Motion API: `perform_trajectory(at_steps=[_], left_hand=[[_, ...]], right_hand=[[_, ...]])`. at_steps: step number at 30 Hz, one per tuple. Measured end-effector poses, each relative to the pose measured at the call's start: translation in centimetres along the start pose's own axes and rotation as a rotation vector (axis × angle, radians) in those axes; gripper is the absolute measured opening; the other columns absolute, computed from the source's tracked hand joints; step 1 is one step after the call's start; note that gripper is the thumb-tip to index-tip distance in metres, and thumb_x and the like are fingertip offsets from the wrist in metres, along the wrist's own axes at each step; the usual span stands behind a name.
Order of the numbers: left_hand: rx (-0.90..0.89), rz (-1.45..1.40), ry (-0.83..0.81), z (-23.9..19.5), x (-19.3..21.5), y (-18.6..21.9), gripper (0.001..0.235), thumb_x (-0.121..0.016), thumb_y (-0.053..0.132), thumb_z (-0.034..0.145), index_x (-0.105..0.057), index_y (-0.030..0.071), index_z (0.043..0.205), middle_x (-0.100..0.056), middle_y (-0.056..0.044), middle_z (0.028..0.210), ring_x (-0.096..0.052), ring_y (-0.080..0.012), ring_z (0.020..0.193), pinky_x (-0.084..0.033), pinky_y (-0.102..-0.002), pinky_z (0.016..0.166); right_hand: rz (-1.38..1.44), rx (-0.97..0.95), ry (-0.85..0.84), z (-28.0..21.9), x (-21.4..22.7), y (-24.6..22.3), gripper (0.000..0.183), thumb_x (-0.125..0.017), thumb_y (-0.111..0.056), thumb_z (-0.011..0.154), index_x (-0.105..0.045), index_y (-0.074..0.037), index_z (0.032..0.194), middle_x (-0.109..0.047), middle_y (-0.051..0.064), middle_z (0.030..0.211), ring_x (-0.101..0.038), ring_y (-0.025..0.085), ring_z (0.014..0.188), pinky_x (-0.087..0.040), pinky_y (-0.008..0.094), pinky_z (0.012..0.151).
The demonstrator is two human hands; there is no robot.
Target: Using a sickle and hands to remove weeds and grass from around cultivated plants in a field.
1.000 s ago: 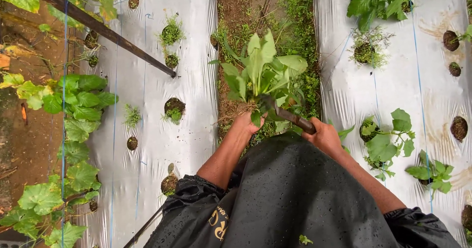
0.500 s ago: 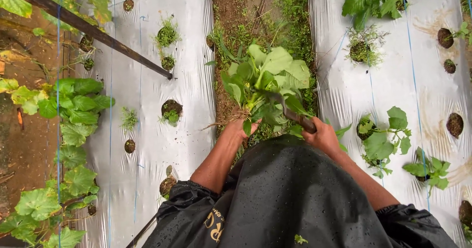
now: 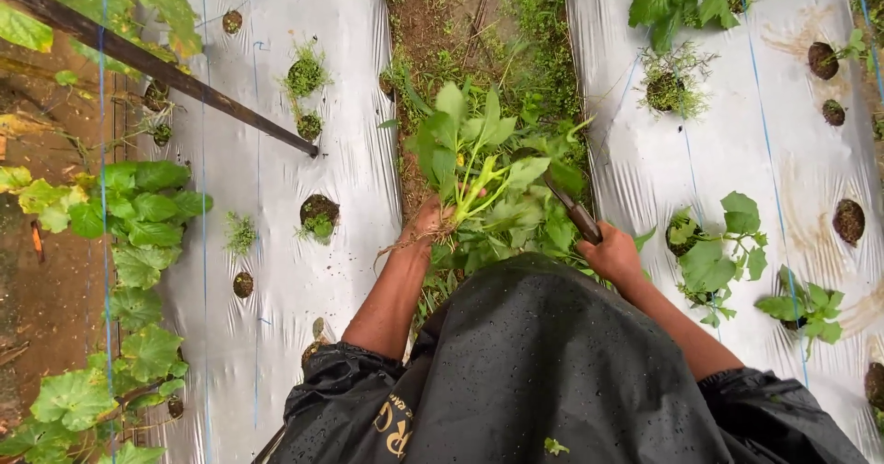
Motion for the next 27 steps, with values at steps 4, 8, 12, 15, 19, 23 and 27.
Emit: perform_trajectory(at_steps=[4,8,12,15,19,23,27], left_hand=[[0.003,0.002,-0.067,-0.8,0.7,1.3,0.051,-0.053,0.026,0.112,-0.043,0.007,0.158,-0.057,-0.013,0.149,-0.062,-0.0289,0.126,-0.051,-0.039,0.108],[0.153,-0.263,-0.297,-0.3,-12.6,4.9,0.04,-0.051,0.021,0.11,-0.055,0.021,0.151,-0.072,-0.005,0.13,-0.069,-0.0131,0.094,-0.058,-0.032,0.079],[0.128,0.599,0.51,2.0,-17.6,6.8,0.022,-0.07,0.013,0.099,-0.067,-0.008,0.105,-0.059,-0.002,0.06,-0.042,-0.002,0.038,-0.029,-0.01,0.035],[0.001,0.601,0.702,3.2,-16.1,5.7,0.029,-0.084,0.008,0.091,-0.068,-0.007,0.11,-0.063,-0.011,0.064,-0.042,-0.0112,0.023,-0.034,-0.029,0.016],[-0.05,0.47,0.656,4.8,-20.8,5.6,0.032,-0.079,-0.005,0.088,-0.065,-0.01,0.117,-0.071,-0.026,0.086,-0.07,-0.0276,0.06,-0.058,-0.038,0.038],[-0.114,0.478,0.707,3.4,-13.3,4.0,0.063,-0.078,-0.011,0.086,-0.048,0.004,0.139,-0.068,-0.022,0.107,-0.076,-0.0333,0.08,-0.069,-0.046,0.055],[0.039,0.627,0.774,4.5,-16.5,5.3,0.093,-0.069,0.009,0.098,0.0,0.016,0.159,-0.072,-0.022,0.112,-0.052,-0.0068,0.044,-0.043,-0.015,0.031]], right_hand=[[0.092,-0.026,0.079,-2.1,0.3,-0.5,0.03,-0.078,-0.029,0.077,-0.064,-0.005,0.087,-0.067,0.026,0.075,-0.07,0.051,0.081,-0.052,0.056,0.072],[0.21,0.026,0.162,-2.0,0.3,-0.1,0.029,-0.08,-0.027,0.079,-0.064,-0.004,0.086,-0.065,0.029,0.076,-0.068,0.051,0.079,-0.051,0.051,0.069],[0.286,0.17,0.194,-1.2,-0.3,0.5,0.024,-0.083,-0.024,0.078,-0.065,-0.01,0.082,-0.061,0.019,0.066,-0.064,0.037,0.065,-0.049,0.044,0.061],[0.307,0.253,0.087,-1.4,-0.4,-0.7,0.016,-0.079,-0.018,0.082,-0.065,-0.01,0.083,-0.058,0.018,0.061,-0.062,0.039,0.059,-0.049,0.045,0.058],[0.286,0.322,0.038,-1.3,-0.9,-1.1,0.021,-0.083,-0.019,0.086,-0.064,-0.01,0.087,-0.059,0.019,0.063,-0.063,0.04,0.059,-0.048,0.048,0.057],[0.214,0.301,0.051,-0.6,-1.6,-0.9,0.026,-0.088,-0.025,0.079,-0.066,-0.014,0.089,-0.066,0.019,0.068,-0.067,0.044,0.064,-0.049,0.05,0.058],[0.223,0.295,0.028,-0.5,-1.8,-0.6,0.023,-0.085,-0.021,0.085,-0.067,-0.011,0.094,-0.066,0.021,0.069,-0.067,0.046,0.065,-0.05,0.052,0.06]])
Point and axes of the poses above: each hand's wrist, its own z-axis towards the middle knuckle, its own x-axis out of the back of the hand, y = z × x, the point moved 5 cm from there along z, towards the middle knuckle
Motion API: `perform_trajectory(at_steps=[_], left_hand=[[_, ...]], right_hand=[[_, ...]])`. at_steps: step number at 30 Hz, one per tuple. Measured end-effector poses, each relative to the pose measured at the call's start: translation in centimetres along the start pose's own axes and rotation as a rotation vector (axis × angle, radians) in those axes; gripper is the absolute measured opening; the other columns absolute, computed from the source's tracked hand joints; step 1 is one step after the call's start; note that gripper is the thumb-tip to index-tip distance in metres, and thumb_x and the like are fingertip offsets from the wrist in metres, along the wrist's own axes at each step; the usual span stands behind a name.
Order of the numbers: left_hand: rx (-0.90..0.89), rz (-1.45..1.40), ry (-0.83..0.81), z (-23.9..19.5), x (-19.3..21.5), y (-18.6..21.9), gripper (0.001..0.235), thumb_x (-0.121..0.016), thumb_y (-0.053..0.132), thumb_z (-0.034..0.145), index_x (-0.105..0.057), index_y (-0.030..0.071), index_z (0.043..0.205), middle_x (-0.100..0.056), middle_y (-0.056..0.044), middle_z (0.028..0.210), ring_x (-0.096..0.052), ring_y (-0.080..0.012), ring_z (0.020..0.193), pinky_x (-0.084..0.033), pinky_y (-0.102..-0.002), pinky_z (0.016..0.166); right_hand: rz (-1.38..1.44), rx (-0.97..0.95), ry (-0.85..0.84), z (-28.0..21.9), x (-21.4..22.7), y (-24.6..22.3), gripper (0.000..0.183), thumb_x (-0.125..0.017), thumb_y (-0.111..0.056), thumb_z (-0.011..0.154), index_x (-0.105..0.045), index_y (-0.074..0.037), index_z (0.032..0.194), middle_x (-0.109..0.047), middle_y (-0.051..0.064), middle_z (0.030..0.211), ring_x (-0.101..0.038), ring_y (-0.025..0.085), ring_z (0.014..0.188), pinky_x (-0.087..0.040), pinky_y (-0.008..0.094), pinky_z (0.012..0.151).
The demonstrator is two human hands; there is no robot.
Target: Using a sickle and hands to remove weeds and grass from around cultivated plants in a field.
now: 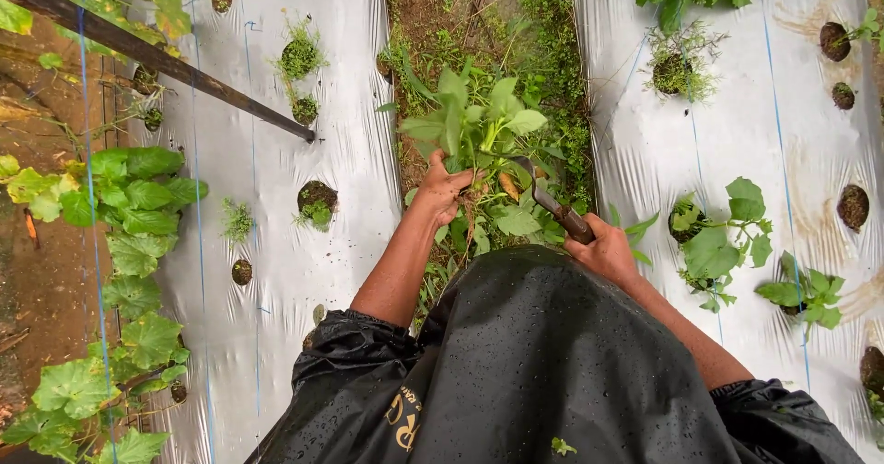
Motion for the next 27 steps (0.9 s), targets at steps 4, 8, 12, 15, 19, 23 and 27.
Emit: perform_trajectory(at_steps=[4,8,12,15,19,23,27], left_hand=[[-0.007,0.01,0.08,3.0,1.8,-3.3,0.07,-0.077,0.007,0.091,-0.03,0.002,0.143,-0.072,-0.025,0.103,-0.062,-0.0101,0.068,-0.05,-0.028,0.054],[0.039,0.175,0.211,5.5,5.1,-5.6,0.093,-0.078,-0.008,0.09,-0.015,0.013,0.155,-0.002,-0.045,0.161,-0.064,-0.0506,0.12,-0.044,-0.069,0.112],[0.071,0.28,0.347,3.4,5.0,-1.8,0.1,-0.078,-0.012,0.086,-0.014,0.02,0.156,-0.011,-0.038,0.162,-0.066,-0.0487,0.119,-0.043,-0.069,0.115],[0.071,0.268,0.463,4.4,8.7,-3.4,0.1,-0.091,0.009,0.084,-0.021,0.022,0.154,-0.02,-0.038,0.159,-0.065,-0.0494,0.12,-0.042,-0.073,0.11],[-0.042,-0.005,0.457,2.5,8.6,-2.3,0.103,-0.092,0.007,0.084,-0.017,0.008,0.155,-0.038,-0.046,0.145,-0.054,-0.0571,0.129,-0.023,-0.074,0.115],[-0.077,-0.154,0.393,0.5,7.0,-1.6,0.116,-0.095,0.008,0.079,-0.013,-0.001,0.161,-0.061,-0.043,0.13,-0.055,-0.0532,0.132,-0.016,-0.071,0.117],[-0.188,-0.178,0.306,0.6,6.6,-2.4,0.086,-0.09,0.013,0.083,-0.037,-0.013,0.146,-0.072,-0.029,0.109,-0.069,-0.0318,0.115,-0.042,-0.039,0.115]], right_hand=[[-0.034,0.011,-0.006,0.4,-0.4,0.5,0.029,-0.087,-0.028,0.084,-0.064,-0.013,0.094,-0.068,0.021,0.072,-0.068,0.047,0.068,-0.05,0.054,0.061],[-0.068,0.002,-0.042,0.7,-0.7,0.4,0.03,-0.088,-0.03,0.085,-0.064,-0.014,0.096,-0.069,0.021,0.073,-0.067,0.047,0.067,-0.053,0.055,0.063],[-0.053,0.021,-0.069,1.4,-0.8,0.1,0.029,-0.087,-0.031,0.089,-0.065,-0.014,0.097,-0.067,0.02,0.072,-0.067,0.047,0.067,-0.052,0.056,0.063],[-0.078,0.028,-0.085,2.1,-1.0,-0.3,0.032,-0.088,-0.033,0.089,-0.064,-0.013,0.097,-0.067,0.02,0.073,-0.068,0.046,0.068,-0.053,0.055,0.063],[-0.088,0.034,-0.118,3.5,-1.1,-2.4,0.031,-0.086,-0.032,0.088,-0.065,-0.012,0.099,-0.069,0.021,0.075,-0.068,0.049,0.071,-0.053,0.058,0.064],[-0.123,0.079,-0.148,5.2,-1.1,-5.8,0.029,-0.085,-0.034,0.091,-0.064,-0.014,0.093,-0.067,0.017,0.07,-0.069,0.045,0.068,-0.052,0.056,0.061],[-0.186,0.09,-0.16,6.0,-1.8,-6.6,0.029,-0.085,-0.035,0.087,-0.064,-0.015,0.092,-0.069,0.017,0.071,-0.07,0.044,0.068,-0.053,0.056,0.062]])
Point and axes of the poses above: each hand's wrist, its own z-axis towards the middle knuckle, its own x-axis out of the back of the hand, y = z × x, the point moved 5 cm from there along z, towards the middle knuckle
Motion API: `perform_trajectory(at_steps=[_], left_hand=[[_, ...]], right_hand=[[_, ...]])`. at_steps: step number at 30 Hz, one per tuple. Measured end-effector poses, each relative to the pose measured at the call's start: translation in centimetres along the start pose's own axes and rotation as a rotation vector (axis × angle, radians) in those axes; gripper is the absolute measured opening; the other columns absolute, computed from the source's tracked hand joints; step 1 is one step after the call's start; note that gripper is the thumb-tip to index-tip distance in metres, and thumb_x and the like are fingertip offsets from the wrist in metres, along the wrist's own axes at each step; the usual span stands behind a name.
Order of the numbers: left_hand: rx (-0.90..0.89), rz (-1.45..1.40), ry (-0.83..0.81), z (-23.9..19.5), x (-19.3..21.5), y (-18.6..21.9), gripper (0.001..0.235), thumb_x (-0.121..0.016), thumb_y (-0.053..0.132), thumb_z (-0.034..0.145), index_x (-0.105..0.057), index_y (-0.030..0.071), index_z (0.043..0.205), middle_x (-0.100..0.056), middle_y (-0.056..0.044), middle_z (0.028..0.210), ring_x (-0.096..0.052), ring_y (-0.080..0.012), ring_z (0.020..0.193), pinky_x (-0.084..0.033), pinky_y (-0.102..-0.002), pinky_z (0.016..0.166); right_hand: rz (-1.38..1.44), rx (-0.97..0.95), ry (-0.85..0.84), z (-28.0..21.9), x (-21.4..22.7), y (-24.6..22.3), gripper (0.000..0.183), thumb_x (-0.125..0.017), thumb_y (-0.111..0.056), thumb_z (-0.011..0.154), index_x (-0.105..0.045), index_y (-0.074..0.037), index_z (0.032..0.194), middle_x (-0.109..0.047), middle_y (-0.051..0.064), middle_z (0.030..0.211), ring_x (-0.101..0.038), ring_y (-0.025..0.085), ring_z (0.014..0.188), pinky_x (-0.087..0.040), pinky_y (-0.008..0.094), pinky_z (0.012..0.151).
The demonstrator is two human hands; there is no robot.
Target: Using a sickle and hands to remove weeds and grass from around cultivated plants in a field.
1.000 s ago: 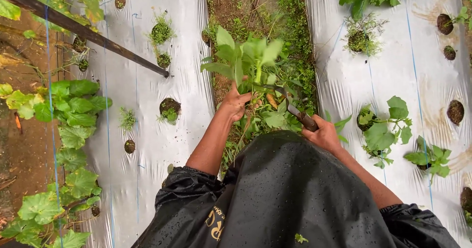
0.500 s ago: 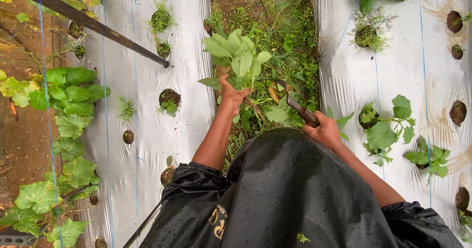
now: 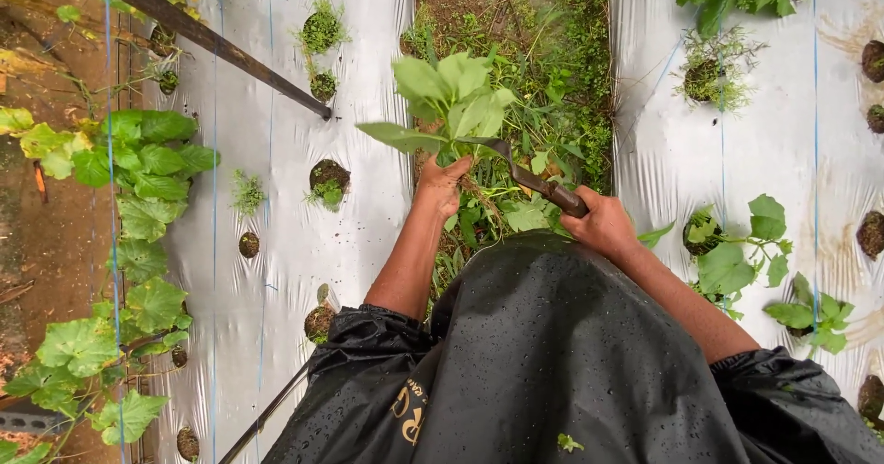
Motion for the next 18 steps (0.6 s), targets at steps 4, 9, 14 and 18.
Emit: perform_trajectory(at_steps=[4,9,14,18], left_hand=[[0.004,0.011,0.017,-1.4,-1.1,1.7,0.076,-0.098,0.011,0.073,-0.056,-0.007,0.134,-0.073,-0.021,0.11,-0.061,-0.0225,0.111,-0.048,-0.048,0.1],[0.115,0.144,0.058,-1.5,-2.7,1.0,0.079,-0.1,0.017,0.072,-0.059,-0.011,0.134,-0.07,-0.024,0.109,-0.064,-0.0264,0.105,-0.054,-0.049,0.089],[0.315,0.208,0.079,-0.3,-2.0,0.0,0.128,-0.1,0.01,0.072,-0.011,-0.004,0.163,-0.053,-0.039,0.135,-0.054,-0.0496,0.131,-0.063,-0.049,0.084],[0.106,0.222,0.045,-3.5,-4.6,4.3,0.063,-0.095,0.009,0.073,-0.062,-0.013,0.122,-0.066,-0.021,0.1,-0.063,-0.0261,0.106,-0.055,-0.045,0.083]], right_hand=[[0.012,-0.015,-0.032,0.4,-0.6,0.2,0.029,-0.084,-0.034,0.086,-0.064,-0.013,0.094,-0.069,0.019,0.072,-0.071,0.047,0.072,-0.052,0.059,0.063],[-0.125,-0.026,-0.048,0.4,-1.3,1.3,0.021,-0.077,-0.028,0.094,-0.064,-0.012,0.096,-0.067,0.017,0.069,-0.071,0.044,0.07,-0.055,0.057,0.064],[-0.048,-0.07,-0.024,-0.2,-1.0,1.4,0.03,-0.08,-0.034,0.09,-0.061,-0.011,0.091,-0.066,0.021,0.068,-0.071,0.049,0.071,-0.052,0.059,0.06],[-0.124,-0.164,-0.08,-0.5,-1.9,3.2,0.025,-0.076,-0.033,0.086,-0.062,-0.013,0.093,-0.068,0.019,0.073,-0.072,0.046,0.074,-0.055,0.058,0.062]])
Point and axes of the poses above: each hand's wrist, its own z-axis towards the middle knuckle, its own x-axis out of the back of the hand, y = z × x, the point moved 5 cm from there along z, towards the middle knuckle
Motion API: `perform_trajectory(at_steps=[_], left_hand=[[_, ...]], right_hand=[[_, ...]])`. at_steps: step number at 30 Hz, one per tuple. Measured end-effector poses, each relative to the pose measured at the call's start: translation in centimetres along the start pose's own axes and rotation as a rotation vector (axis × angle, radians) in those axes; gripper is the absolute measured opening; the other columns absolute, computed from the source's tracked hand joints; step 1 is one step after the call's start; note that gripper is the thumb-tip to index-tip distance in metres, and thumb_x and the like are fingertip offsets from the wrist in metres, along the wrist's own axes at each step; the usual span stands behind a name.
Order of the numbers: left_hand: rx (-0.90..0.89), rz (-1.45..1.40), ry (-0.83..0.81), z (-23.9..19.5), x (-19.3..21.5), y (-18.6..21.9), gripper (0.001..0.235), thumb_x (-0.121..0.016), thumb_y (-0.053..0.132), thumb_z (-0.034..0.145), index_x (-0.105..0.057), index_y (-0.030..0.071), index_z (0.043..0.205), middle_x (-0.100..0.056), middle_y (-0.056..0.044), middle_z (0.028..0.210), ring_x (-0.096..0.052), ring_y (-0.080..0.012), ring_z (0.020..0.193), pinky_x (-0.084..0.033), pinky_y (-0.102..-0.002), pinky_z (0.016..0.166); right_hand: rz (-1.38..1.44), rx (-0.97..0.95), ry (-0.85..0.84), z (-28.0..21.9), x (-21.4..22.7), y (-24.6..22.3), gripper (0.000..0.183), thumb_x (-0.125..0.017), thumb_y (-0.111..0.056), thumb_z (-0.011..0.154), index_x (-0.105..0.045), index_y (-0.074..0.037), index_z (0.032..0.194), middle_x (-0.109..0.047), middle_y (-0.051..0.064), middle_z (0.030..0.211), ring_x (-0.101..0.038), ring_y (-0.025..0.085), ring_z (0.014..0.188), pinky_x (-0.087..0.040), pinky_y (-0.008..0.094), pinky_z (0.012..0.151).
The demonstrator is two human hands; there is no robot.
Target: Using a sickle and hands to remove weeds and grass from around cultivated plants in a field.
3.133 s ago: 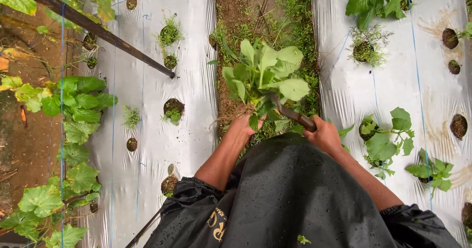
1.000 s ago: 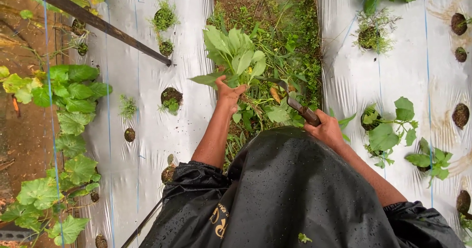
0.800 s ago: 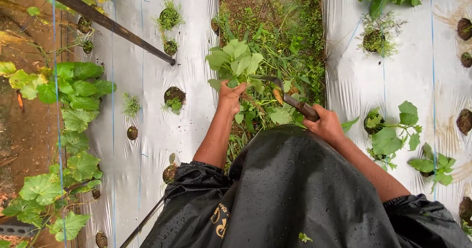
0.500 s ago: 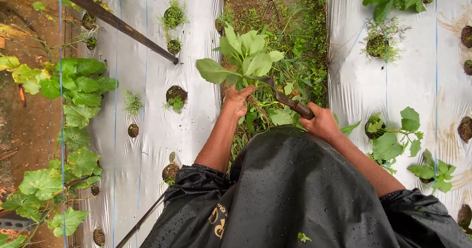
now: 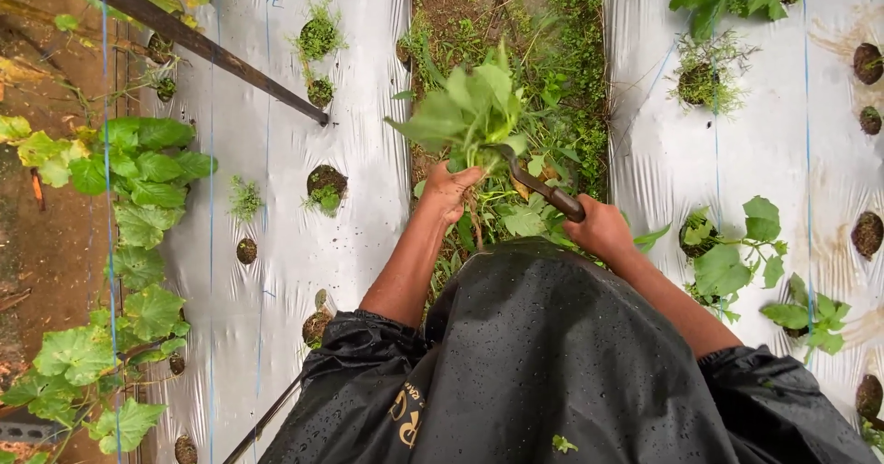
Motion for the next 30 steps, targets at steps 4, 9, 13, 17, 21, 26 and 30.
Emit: perform_trajectory(at_steps=[4,9,13,17,21,26,30], left_hand=[[0.121,0.152,-0.037,3.1,0.4,-2.7,0.105,-0.093,0.021,0.081,-0.026,-0.01,0.157,-0.052,-0.039,0.14,-0.055,-0.0483,0.132,-0.061,-0.048,0.07],[0.035,0.066,-0.041,2.4,2.0,-1.6,0.084,-0.091,0.021,0.082,-0.049,-0.012,0.146,-0.067,-0.027,0.118,-0.066,-0.0318,0.115,-0.058,-0.042,0.073],[-0.008,0.015,-0.014,7.1,2.2,-5.4,0.083,-0.089,0.016,0.083,-0.042,-0.006,0.148,-0.048,-0.036,0.129,-0.04,-0.0448,0.125,-0.046,-0.059,0.096],[-0.021,0.139,0.031,9.3,2.8,-4.0,0.101,-0.087,0.015,0.087,-0.024,0.004,0.166,-0.015,-0.047,0.159,-0.021,-0.0658,0.145,-0.025,-0.076,0.113],[-0.073,0.117,0.026,6.8,1.5,-0.3,0.091,-0.085,0.012,0.085,-0.036,0.005,0.162,-0.013,-0.048,0.159,-0.024,-0.0641,0.146,-0.024,-0.073,0.116],[-0.009,-0.284,0.073,5.9,-0.6,0.9,0.127,-0.09,-0.002,0.077,-0.004,0.011,0.169,-0.044,-0.023,0.118,-0.04,-0.0286,0.106,-0.047,-0.053,0.086],[-0.011,-0.498,0.078,8.8,0.7,-3.3,0.129,-0.087,-0.015,0.073,-0.007,0.023,0.168,-0.031,-0.029,0.14,-0.042,-0.0329,0.111,-0.046,-0.059,0.098]], right_hand=[[0.019,-0.024,0.048,-0.5,0.9,-0.8,0.022,-0.074,-0.028,0.088,-0.063,-0.01,0.092,-0.065,0.017,0.069,-0.071,0.043,0.069,-0.053,0.056,0.061],[0.258,-0.011,0.118,-1.8,2.4,-2.1,0.021,-0.073,-0.024,0.093,-0.059,-0.008,0.09,-0.06,0.019,0.067,-0.067,0.047,0.067,-0.039,0.038,0.055],[0.303,0.05,0.194,-3.1,3.8,-3.8,0.018,-0.071,-0.015,0.093,-0.057,-0.009,0.084,-0.053,0.016,0.059,-0.059,0.039,0.054,-0.045,0.053,0.054],[0.379,0.063,0.283,-3.1,3.2,-2.0,0.025,-0.072,-0.014,0.094,-0.052,-0.01,0.079,-0.049,0.014,0.056,-0.056,0.035,0.051,-0.042,0.048,0.053],[0.402,0.051,0.298,-4.0,2.8,-1.8,0.021,-0.076,-0.017,0.087,-0.057,-0.012,0.079,-0.053,0.015,0.057,-0.058,0.033,0.053,-0.043,0.047,0.053],[0.403,0.071,0.238,-4.4,2.0,-1.2,0.019,-0.074,-0.015,0.092,-0.058,-0.01,0.083,-0.05,0.015,0.058,-0.056,0.036,0.053,-0.042,0.05,0.055],[0.336,0.064,0.229,-4.7,2.0,-1.6,0.023,-0.08,-0.02,0.087,-0.059,-0.011,0.085,-0.054,0.017,0.061,-0.06,0.038,0.056,-0.043,0.052,0.055]])
Point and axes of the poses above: each hand's wrist, its own z-axis towards the middle knuckle, its own x-axis out of the back of the hand, y = z × x, the point moved 5 cm from there along z, towards the middle knuckle
